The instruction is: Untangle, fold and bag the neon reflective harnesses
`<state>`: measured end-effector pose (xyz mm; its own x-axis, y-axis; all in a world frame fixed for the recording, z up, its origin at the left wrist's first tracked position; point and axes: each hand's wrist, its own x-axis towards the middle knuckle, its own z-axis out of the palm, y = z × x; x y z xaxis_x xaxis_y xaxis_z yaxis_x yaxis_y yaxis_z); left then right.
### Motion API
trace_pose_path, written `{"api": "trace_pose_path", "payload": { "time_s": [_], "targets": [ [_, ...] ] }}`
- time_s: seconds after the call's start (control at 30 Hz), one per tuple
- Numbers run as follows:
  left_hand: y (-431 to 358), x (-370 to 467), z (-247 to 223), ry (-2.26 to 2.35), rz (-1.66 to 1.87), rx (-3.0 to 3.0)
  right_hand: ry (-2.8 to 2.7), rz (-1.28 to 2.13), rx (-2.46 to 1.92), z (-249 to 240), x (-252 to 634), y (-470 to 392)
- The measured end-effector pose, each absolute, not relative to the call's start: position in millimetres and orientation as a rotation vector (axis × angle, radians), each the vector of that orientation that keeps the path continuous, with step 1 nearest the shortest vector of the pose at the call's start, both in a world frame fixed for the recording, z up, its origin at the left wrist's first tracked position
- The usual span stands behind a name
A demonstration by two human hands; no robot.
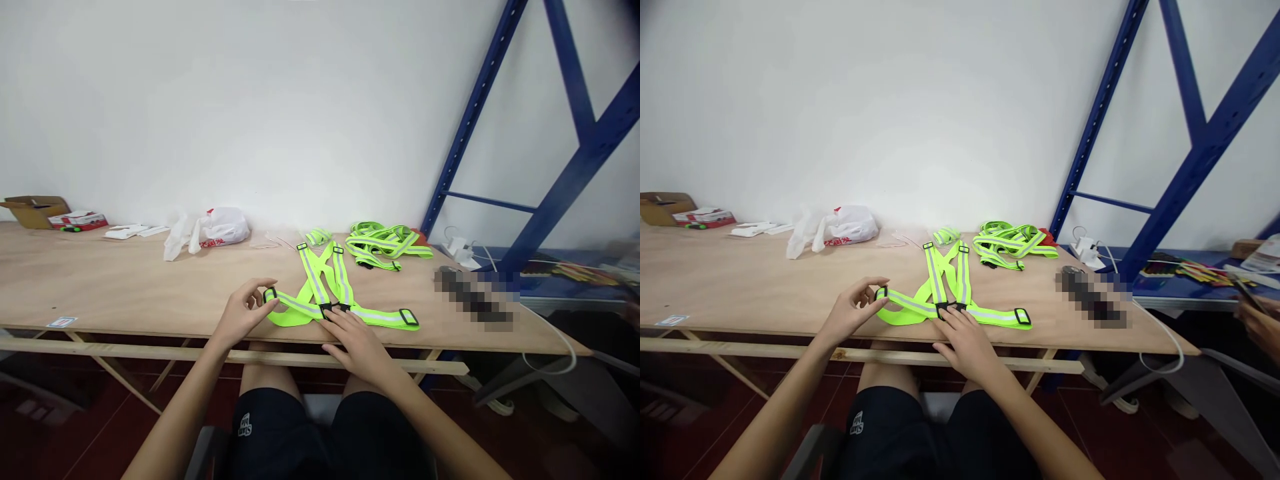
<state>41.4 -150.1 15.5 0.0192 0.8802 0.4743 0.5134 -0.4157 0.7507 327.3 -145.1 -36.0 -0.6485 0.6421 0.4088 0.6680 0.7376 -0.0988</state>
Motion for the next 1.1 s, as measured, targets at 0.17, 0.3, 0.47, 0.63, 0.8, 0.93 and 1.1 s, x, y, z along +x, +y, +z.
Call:
{"api": "trace_pose_path", "payload": {
  "time_s": [0.17,0.3,0.47,0.63,0.8,0.93,1.1],
  "targets": [
    [-141.8,46.6,10.1,1.273,1.521,1.752,-2.472,-0.045,-0.991,-34.9,326.1,-146.2],
    [-136.3,50.4,6.5,1.097,1.661,1.624,-2.453,-0.034,-1.003,-35.5,325.4,-145.9],
    [-133.5,64.4,11.5,0.979,1.753,1.545,-2.458,-0.051,-0.983,-38.3,325.7,-145.0],
    [-130.5,81.1,19.1,0.891,1.799,1.534,-2.465,-0.059,-0.972,-39.8,327.2,-143.3],
    [-131.1,74.8,16.1,0.988,1.745,1.577,-2.452,-0.063,-0.953,-40.3,327.7,-142.6],
    [-139.9,53.3,1.8,1.096,1.651,1.623,-2.444,-0.062,-0.952,-41.8,327.2,-143.9],
    [-158.2,24.8,-12.9,1.269,1.407,1.788,-2.431,0.013,-0.918,-36.7,332.5,-140.1]
  ]
}}
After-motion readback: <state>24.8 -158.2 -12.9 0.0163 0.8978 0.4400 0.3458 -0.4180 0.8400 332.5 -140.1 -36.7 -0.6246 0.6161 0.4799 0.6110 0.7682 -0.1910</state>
